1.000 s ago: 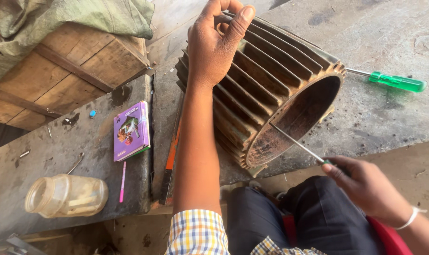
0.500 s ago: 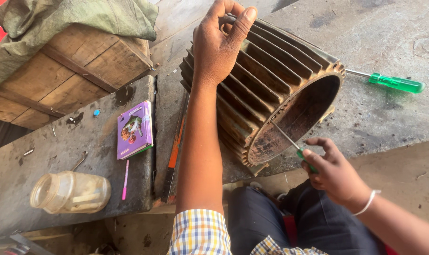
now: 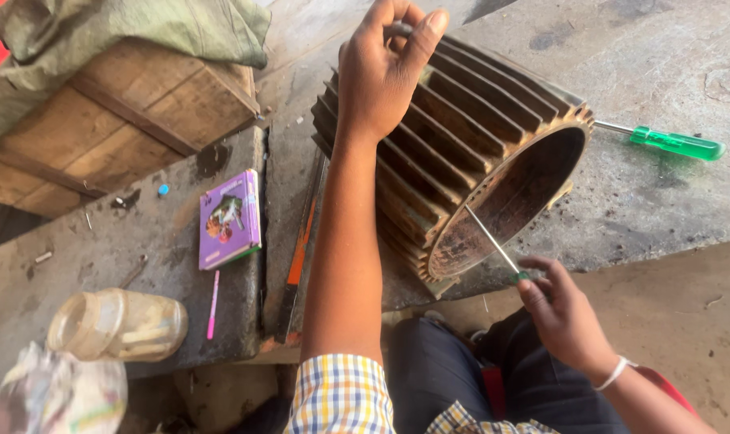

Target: The person sits at a stone workbench and cleans the inside of an electric motor stator housing. They first scrape the slots with a flat file, then use a green-handled screwdriver to pick and scrape debris from the slots, steadying the housing with the other hand.

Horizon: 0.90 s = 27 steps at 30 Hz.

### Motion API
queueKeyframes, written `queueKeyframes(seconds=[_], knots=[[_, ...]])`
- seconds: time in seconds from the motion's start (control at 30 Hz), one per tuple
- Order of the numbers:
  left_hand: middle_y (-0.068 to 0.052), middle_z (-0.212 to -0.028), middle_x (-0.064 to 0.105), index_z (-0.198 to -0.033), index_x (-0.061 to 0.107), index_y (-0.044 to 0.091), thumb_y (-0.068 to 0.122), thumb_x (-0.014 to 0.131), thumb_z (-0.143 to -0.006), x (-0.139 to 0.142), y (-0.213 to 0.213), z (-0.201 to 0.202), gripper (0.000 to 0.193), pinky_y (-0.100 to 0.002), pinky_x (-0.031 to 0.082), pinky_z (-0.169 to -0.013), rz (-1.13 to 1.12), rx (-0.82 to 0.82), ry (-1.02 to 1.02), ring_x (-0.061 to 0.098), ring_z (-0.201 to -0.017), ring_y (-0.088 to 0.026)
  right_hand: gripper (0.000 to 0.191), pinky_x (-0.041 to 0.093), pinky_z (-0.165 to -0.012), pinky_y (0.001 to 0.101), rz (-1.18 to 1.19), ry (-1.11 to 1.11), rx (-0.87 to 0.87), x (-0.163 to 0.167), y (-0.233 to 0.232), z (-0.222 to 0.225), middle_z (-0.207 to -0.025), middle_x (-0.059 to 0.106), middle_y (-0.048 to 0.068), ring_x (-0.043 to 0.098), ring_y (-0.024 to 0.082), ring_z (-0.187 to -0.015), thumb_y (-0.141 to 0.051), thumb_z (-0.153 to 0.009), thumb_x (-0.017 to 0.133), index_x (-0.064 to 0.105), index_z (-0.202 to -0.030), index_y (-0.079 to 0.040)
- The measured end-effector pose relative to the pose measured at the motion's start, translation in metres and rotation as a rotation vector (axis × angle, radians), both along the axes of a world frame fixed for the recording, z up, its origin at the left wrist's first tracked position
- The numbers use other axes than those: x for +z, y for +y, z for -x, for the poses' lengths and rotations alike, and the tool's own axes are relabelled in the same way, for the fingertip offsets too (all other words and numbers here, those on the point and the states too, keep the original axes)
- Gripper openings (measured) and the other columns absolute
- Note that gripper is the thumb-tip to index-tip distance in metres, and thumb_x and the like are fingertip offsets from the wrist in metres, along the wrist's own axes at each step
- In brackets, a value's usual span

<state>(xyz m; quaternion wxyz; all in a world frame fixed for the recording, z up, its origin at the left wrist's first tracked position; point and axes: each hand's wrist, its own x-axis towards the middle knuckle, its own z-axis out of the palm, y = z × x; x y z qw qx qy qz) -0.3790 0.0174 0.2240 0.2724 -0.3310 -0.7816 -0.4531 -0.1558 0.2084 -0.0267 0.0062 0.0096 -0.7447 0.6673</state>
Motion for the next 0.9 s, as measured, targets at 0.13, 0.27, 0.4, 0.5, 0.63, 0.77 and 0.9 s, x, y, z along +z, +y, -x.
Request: queueKeyframes(seconds=[0.13, 0.27, 0.4, 0.5, 0.63, 0.77, 0.9], knots=[[0.008, -0.073, 0.066, -0.094, 0.068, 0.011, 0.050, 0.068, -0.100, 0.000, 0.000, -0.001, 0.039, -0.021, 0.049, -0.058, 0.001, 0.028, 0.033, 0.059, -0.061, -0.001, 0.039, 0.043, -0.051, 0.0360, 0.172, -0.063, -0.066, -0.002, 0.003, -0.001, -0.078, 0.058, 0.021, 0.054, 0.021, -0.062, -0.025, -0.102, 0.065, 0.056, -0.135, -0.007], [0.008, -0.066, 0.060, -0.091, 0.066, 0.011, 0.048, 0.069, -0.099, 0.001, 0.000, 0.000, 0.039, -0.020, 0.045, -0.056, -0.003, 0.023, -0.027, 0.054, -0.057, -0.001, 0.031, 0.053, -0.057, 0.0423, -0.495, 0.374, -0.317, -0.015, -0.018, -0.002, -0.083, 0.072, 0.017, 0.071, 0.033, -0.068, -0.022, -0.095, 0.070, 0.054, -0.117, -0.007], [0.009, -0.067, 0.062, -0.092, 0.065, 0.012, 0.048, 0.069, -0.099, 0.000, 0.001, 0.002, 0.037, -0.018, 0.044, -0.054, -0.003, 0.016, -0.011, 0.054, -0.057, 0.001, 0.032, 0.052, -0.056, 0.0461, -0.529, 0.470, -0.435, -0.028, -0.033, -0.003, -0.080, 0.070, 0.017, 0.067, 0.038, -0.065, -0.020, -0.094, 0.074, 0.052, -0.113, -0.007], [0.009, -0.066, 0.061, -0.093, 0.064, 0.012, 0.048, 0.069, -0.100, -0.003, -0.001, 0.004, 0.038, -0.018, 0.043, -0.054, 0.005, 0.025, -0.004, 0.054, -0.058, 0.001, 0.033, 0.052, -0.058, 0.0442, -0.420, 0.458, -0.434, -0.033, -0.030, -0.010, -0.088, 0.072, 0.018, 0.068, 0.040, -0.073, -0.018, -0.093, 0.072, 0.051, -0.115, -0.005], [0.009, -0.072, 0.063, -0.095, 0.064, 0.011, 0.050, 0.068, -0.102, -0.006, -0.002, 0.007, 0.040, -0.018, 0.046, -0.055, -0.002, -0.007, 0.043, 0.055, -0.060, 0.001, 0.036, 0.048, -0.048, 0.0364, -0.123, 0.212, -0.343, -0.027, -0.014, -0.030, -0.089, 0.075, 0.012, 0.066, 0.025, -0.053, -0.017, -0.094, 0.068, 0.048, -0.122, -0.005], [0.009, -0.064, 0.059, -0.093, 0.066, 0.013, 0.052, 0.066, -0.101, -0.008, -0.004, 0.007, 0.040, -0.018, 0.042, -0.053, 0.013, 0.012, -0.006, 0.053, -0.055, 0.001, 0.034, 0.052, -0.057, 0.0336, -0.268, 0.258, -0.282, -0.005, 0.011, -0.044, -0.088, 0.074, 0.011, 0.071, 0.024, -0.070, -0.018, -0.097, 0.065, 0.059, -0.129, -0.009], [0.009, -0.063, 0.057, -0.092, 0.066, 0.013, 0.054, 0.066, -0.101, -0.007, -0.003, 0.007, 0.041, -0.018, 0.041, -0.054, 0.005, 0.004, 0.012, 0.052, -0.054, 0.000, 0.028, 0.052, -0.057, 0.0359, -0.413, 0.228, -0.266, 0.016, 0.019, -0.036, -0.086, 0.075, 0.014, 0.071, 0.028, -0.064, -0.021, -0.094, 0.066, 0.067, -0.121, -0.011]])
